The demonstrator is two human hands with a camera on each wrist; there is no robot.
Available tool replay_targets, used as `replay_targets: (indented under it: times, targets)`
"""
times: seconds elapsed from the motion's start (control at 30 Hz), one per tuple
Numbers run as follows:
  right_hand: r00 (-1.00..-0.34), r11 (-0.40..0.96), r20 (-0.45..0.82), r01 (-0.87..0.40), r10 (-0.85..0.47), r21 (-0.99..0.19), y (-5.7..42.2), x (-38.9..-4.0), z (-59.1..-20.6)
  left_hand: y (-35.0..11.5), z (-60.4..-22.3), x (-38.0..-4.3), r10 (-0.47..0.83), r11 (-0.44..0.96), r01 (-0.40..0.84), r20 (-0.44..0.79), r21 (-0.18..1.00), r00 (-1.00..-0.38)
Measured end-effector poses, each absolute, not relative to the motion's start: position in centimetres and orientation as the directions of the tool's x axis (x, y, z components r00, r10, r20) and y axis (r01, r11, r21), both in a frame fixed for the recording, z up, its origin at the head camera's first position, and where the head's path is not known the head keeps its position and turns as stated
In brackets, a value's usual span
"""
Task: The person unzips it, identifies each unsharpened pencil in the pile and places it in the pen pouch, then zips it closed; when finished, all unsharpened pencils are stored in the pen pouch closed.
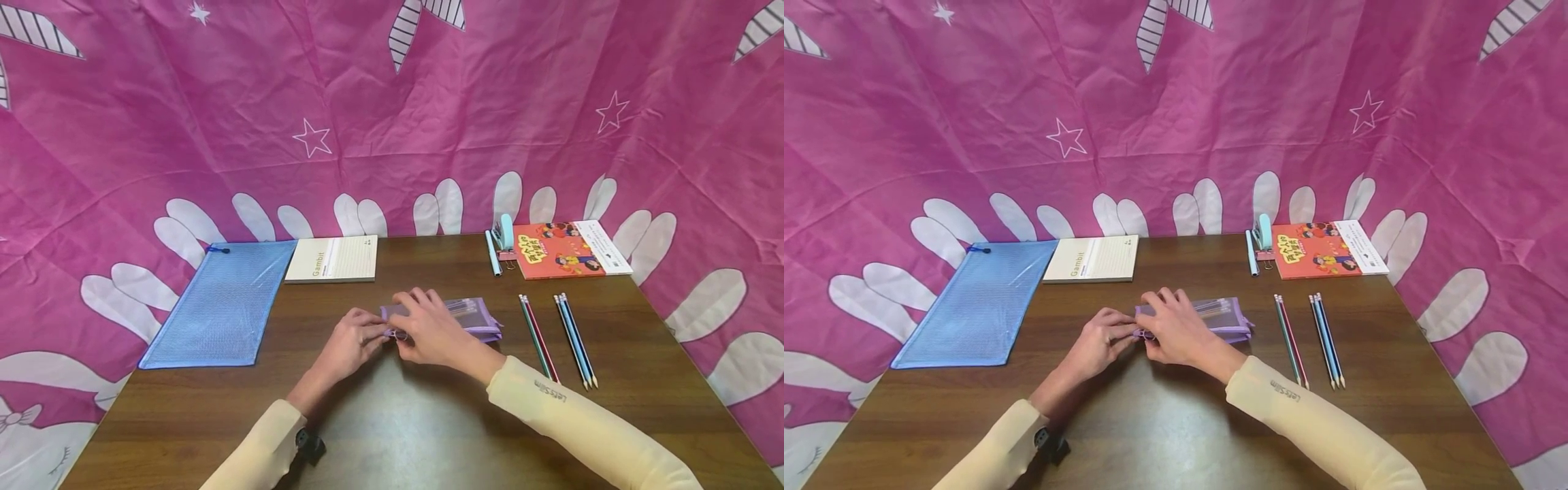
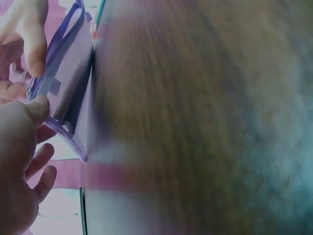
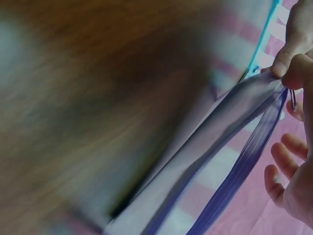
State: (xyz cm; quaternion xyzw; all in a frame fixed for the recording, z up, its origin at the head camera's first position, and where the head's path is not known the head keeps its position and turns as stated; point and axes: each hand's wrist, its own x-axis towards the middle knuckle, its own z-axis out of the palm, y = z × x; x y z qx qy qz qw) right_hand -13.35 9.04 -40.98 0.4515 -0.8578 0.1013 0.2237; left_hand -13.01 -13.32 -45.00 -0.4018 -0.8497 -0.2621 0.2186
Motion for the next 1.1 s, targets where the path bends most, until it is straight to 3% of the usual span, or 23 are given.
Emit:
replay_targets:
  times: [0.37,0.5,0.77,0.93,1.1]
  targets:
    - [-0.623,0.690,0.441,-0.724,-0.646,-0.012,14.1,-12.7,-41.8,-14.2,-45.1,-13.1,0.586,0.523,0.812,0.583,0.260,-0.563]
    - [-0.641,0.710,0.440,-0.705,-0.629,-0.011,17.1,-12.5,-41.8,-14.9,-45.2,-13.2,0.594,0.508,0.825,0.592,0.248,-0.544]
    - [-0.664,0.740,0.462,-0.672,-0.588,-0.024,22.8,-11.8,-42.3,-16.0,-45.5,-13.5,0.585,0.528,0.811,0.585,0.252,-0.562]
    - [-0.659,0.737,0.467,-0.676,-0.590,-0.023,23.8,-11.3,-42.6,-15.8,-45.6,-13.4,0.611,0.531,0.808,0.545,0.257,-0.575]
    - [-0.705,0.753,0.399,-0.655,-0.586,-0.053,23.9,-10.6,-42.8,-15.3,-45.5,-13.2,0.634,0.561,0.786,0.477,0.259,-0.609]
